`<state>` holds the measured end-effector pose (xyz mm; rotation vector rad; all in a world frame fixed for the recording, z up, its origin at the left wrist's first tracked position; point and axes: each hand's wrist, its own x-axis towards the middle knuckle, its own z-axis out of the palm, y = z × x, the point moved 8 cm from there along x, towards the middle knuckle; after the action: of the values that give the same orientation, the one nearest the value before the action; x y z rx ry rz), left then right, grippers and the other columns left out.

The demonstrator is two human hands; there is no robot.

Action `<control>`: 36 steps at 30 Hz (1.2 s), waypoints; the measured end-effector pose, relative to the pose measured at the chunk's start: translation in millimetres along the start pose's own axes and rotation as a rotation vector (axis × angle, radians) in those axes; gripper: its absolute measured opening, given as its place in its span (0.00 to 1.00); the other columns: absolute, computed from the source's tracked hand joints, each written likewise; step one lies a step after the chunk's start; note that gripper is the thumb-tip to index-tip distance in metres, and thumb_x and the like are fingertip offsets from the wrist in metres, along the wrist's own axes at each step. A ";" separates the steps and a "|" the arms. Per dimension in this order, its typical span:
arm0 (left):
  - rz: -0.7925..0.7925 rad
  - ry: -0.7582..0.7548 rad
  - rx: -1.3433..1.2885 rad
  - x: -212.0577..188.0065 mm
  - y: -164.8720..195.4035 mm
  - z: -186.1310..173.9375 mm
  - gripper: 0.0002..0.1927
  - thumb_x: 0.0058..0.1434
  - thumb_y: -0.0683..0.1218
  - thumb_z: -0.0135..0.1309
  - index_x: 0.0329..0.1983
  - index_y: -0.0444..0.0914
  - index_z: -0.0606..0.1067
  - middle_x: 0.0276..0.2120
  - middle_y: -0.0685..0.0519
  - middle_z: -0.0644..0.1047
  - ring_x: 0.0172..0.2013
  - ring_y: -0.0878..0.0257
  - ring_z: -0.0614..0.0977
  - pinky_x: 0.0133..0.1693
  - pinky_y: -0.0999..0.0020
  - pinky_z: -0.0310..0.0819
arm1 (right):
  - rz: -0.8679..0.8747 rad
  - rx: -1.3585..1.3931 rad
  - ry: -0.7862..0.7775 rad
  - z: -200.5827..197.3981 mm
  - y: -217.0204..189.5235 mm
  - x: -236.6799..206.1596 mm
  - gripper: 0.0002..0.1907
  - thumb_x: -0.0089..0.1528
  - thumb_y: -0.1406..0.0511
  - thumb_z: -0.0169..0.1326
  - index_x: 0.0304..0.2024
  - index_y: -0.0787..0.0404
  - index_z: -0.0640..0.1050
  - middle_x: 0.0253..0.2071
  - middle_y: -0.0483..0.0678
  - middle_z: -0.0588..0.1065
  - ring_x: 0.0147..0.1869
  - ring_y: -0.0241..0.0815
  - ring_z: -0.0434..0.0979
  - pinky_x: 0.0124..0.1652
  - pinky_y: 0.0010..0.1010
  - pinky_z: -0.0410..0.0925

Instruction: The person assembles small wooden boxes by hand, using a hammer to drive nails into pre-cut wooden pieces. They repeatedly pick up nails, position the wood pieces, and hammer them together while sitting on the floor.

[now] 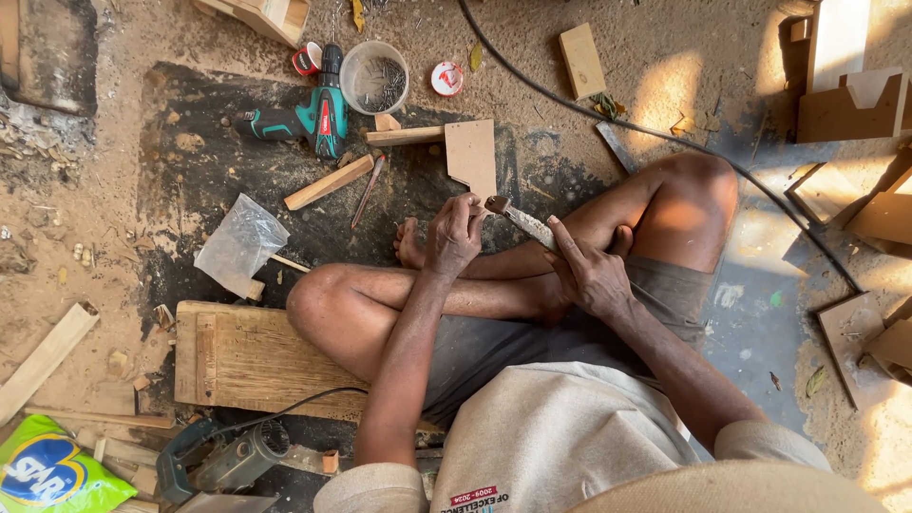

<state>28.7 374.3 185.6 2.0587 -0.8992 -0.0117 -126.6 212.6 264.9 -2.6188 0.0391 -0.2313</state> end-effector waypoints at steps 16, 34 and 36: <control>-0.074 -0.041 -0.016 2.5 -9.6 1.3 0.19 0.61 0.34 0.61 0.52 0.33 0.68 0.40 0.44 0.79 0.43 0.55 0.86 0.43 0.63 0.85 | 0.005 -0.100 -0.144 14.7 9.2 2.5 0.33 0.68 0.57 0.54 0.73 0.60 0.62 0.36 0.57 0.79 0.28 0.52 0.81 0.30 0.42 0.75; -0.076 -0.021 -0.021 2.9 -17.5 2.7 0.19 0.60 0.34 0.62 0.50 0.33 0.67 0.36 0.43 0.81 0.42 0.55 0.86 0.43 0.64 0.85 | 0.028 -0.159 -0.230 35.2 28.0 -1.1 0.35 0.68 0.57 0.52 0.74 0.61 0.60 0.36 0.56 0.77 0.30 0.50 0.81 0.26 0.42 0.75; -0.073 -0.008 -0.023 4.2 -18.9 2.6 0.19 0.59 0.34 0.62 0.49 0.33 0.67 0.37 0.43 0.81 0.42 0.55 0.86 0.43 0.65 0.85 | -0.049 -0.117 -0.095 25.3 20.4 1.3 0.34 0.70 0.58 0.52 0.75 0.62 0.59 0.36 0.55 0.77 0.32 0.49 0.81 0.29 0.42 0.75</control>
<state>42.3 376.9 171.7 2.0704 -0.8246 -0.0691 -120.6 207.0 233.4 -2.7463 -0.0462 -0.1254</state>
